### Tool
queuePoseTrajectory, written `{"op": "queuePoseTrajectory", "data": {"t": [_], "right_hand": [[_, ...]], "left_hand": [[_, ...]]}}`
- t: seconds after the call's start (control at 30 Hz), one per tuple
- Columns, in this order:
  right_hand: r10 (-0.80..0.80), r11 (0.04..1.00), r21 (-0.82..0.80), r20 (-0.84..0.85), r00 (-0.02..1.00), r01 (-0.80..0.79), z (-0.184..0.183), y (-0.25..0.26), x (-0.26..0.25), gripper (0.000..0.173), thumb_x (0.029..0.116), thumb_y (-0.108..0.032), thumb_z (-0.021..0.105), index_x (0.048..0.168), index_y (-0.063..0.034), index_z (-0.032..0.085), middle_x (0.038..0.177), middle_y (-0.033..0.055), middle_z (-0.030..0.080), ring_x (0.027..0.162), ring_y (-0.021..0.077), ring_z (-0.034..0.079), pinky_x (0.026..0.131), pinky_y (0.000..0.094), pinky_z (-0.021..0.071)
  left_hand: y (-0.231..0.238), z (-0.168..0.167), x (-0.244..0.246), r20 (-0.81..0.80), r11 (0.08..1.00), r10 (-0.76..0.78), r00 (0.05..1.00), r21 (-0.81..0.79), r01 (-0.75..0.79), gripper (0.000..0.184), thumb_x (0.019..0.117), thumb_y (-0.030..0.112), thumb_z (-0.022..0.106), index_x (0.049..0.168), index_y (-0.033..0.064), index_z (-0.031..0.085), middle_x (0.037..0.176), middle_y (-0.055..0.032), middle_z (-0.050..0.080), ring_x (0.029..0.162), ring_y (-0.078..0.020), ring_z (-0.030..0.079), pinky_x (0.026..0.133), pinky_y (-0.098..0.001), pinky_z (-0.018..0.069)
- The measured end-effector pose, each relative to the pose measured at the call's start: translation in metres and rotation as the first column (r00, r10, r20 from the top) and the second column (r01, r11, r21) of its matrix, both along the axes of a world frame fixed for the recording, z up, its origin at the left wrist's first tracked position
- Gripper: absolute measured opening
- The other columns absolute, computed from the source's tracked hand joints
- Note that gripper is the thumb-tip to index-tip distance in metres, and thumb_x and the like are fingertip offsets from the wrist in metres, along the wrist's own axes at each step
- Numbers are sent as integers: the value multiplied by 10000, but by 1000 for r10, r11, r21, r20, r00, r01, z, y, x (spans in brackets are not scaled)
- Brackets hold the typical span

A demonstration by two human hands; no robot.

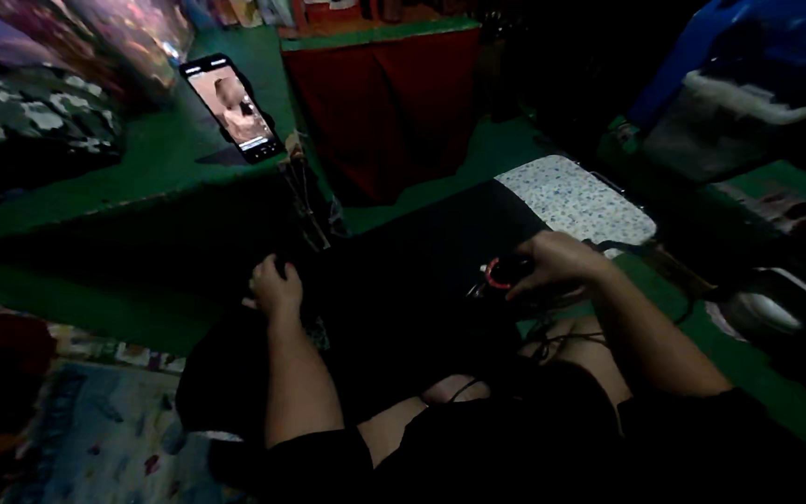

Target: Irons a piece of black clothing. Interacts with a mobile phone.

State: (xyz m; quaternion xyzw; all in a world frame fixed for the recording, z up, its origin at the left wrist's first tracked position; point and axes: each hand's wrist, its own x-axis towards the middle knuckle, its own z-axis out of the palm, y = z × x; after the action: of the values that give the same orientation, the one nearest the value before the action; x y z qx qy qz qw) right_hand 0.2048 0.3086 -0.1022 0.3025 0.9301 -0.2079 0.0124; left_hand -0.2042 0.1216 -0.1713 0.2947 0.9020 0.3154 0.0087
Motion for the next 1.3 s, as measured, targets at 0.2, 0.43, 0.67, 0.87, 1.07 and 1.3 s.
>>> {"op": "queuePoseTrajectory", "data": {"t": [0.2,0.43,0.67,0.87,1.07,1.3], "right_hand": [[134,991,24,17,991,-134,1,-34,-39,503,796,-524,848,1010,-79,754,854,117,731,869,315,705,804,582,534],[15,994,111,16,1000,-17,10,-15,-102,546,843,-544,808,1100,-66,739,956,169,741,945,382,713,841,636,537],[-286,951,132,21,958,281,19,65,-165,605,866,-562,782,1088,-5,705,1081,258,699,1057,464,670,866,698,506],[-395,912,121,11,919,391,26,95,-194,634,886,-570,759,1126,15,703,1146,284,687,1118,483,652,905,718,482],[112,993,29,0,994,-112,5,103,-192,526,772,-445,903,1049,-28,744,960,204,726,932,397,698,848,674,529],[-41,998,45,-6,999,41,20,45,-218,562,843,-495,836,1062,11,726,1025,264,706,1006,466,671,867,709,495]], "left_hand": [[13,-24,-16,-32,953,-2,999,-302,-8,518,1104,424,356,1480,119,540,1503,-192,528,1473,-442,364,1139,-793,74],[12,-2,-8,42,958,4,999,-287,8,544,1106,418,376,1417,12,562,1477,-258,523,1457,-480,361,1121,-801,100],[13,-1,-14,66,950,21,998,-312,1,576,1099,468,366,1443,44,549,1505,-210,516,1475,-432,357,1145,-767,95],[18,-4,-19,80,966,45,996,-258,-23,556,1081,472,430,1471,88,530,1494,-196,530,1462,-422,381,1152,-759,98],[5,-7,-34,109,975,121,987,-198,-98,472,1089,415,437,1468,160,557,1465,-184,563,1436,-421,417,1172,-728,103],[-8,1,-39,170,961,153,973,-254,-107,503,1112,402,358,1342,63,649,1399,-186,619,1421,-386,449,1192,-687,118]]}}
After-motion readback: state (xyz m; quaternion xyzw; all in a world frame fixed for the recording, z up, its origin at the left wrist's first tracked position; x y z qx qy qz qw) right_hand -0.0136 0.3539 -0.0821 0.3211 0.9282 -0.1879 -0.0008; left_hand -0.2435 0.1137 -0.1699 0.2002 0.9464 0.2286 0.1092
